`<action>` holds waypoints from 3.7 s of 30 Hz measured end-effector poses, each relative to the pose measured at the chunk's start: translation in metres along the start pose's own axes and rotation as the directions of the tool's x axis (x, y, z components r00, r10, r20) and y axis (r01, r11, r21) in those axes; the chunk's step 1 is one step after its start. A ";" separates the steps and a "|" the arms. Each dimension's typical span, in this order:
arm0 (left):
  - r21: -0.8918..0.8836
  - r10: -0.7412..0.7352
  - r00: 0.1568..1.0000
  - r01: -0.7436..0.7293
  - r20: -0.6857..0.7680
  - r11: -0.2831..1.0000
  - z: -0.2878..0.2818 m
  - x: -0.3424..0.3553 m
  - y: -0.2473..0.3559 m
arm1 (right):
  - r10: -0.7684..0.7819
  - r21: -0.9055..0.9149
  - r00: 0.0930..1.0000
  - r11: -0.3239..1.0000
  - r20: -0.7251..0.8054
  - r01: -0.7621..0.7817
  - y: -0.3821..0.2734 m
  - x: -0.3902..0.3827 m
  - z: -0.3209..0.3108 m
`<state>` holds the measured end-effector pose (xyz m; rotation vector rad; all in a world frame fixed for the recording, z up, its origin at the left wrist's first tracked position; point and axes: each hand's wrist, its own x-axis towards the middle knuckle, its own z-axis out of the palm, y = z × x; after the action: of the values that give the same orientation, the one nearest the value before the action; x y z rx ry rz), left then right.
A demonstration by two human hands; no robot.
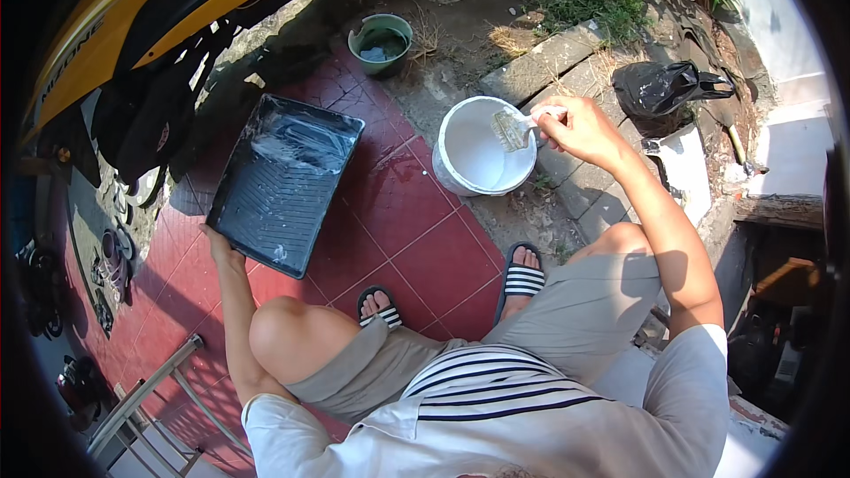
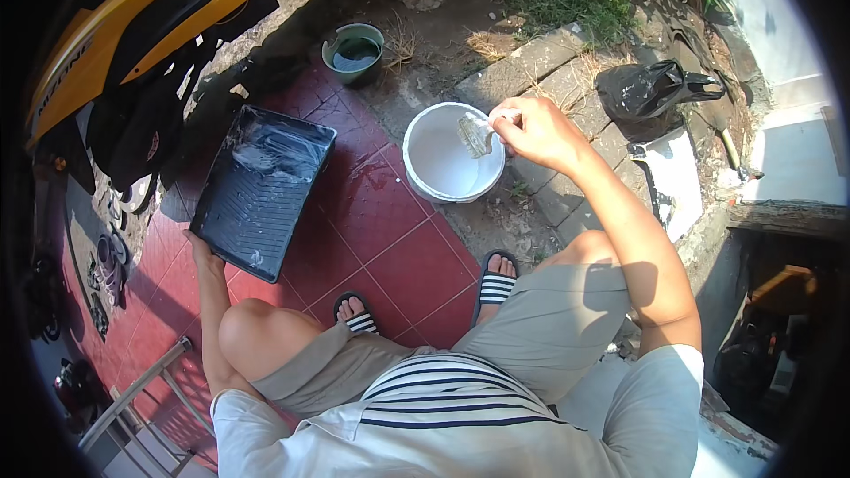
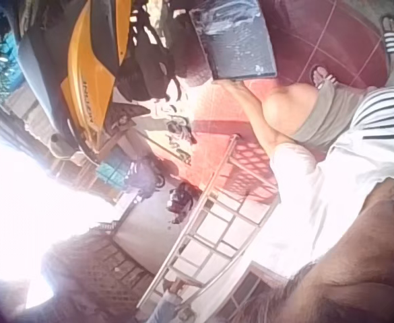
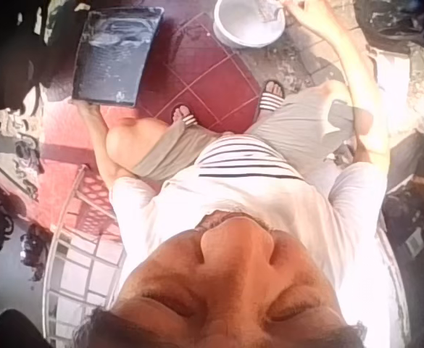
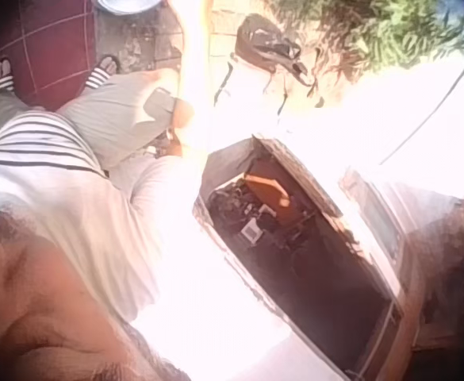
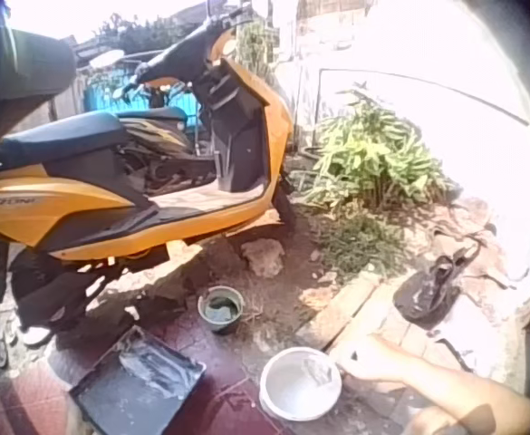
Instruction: The person stirs paint in a bucket using a wooden stick, pours water from a small container into the bucket, and mixes the paint. The person then picks up the paint bucket and a brush and carries them away.
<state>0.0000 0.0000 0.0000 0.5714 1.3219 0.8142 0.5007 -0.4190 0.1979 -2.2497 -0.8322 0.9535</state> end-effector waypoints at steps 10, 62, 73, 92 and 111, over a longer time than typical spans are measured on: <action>-0.014 -0.031 0.999 0.031 -0.005 0.999 0.011 0.016 -0.033 | -0.324 -0.324 0.939 0.882 0.114 0.343 0.022 0.030 0.055; -0.521 0.078 -0.520 -0.817 0.851 0.247 0.397 -0.333 -0.097 | -0.076 -0.071 0.741 0.997 -0.668 0.038 -0.035 -0.111 0.037; -0.414 0.119 -0.397 -0.860 0.910 0.299 0.398 -0.305 -0.075 | 0.913 0.909 0.162 0.397 -0.375 -0.131 0.194 -0.328 0.063; 0.020 0.035 0.051 -0.805 0.998 0.593 0.402 -0.252 -0.054 | 0.622 0.624 -0.053 0.781 -0.781 -0.033 0.246 -0.397 -0.013; -0.014 0.356 0.442 -0.611 0.823 0.791 0.329 -0.258 -0.002 | -0.053 0.053 0.715 0.991 -0.698 0.125 -0.013 -0.077 0.057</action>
<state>0.3111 -0.1775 0.2152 1.4351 0.3848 0.6751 0.4101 -0.4518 0.2057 -2.1941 -0.5143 0.0402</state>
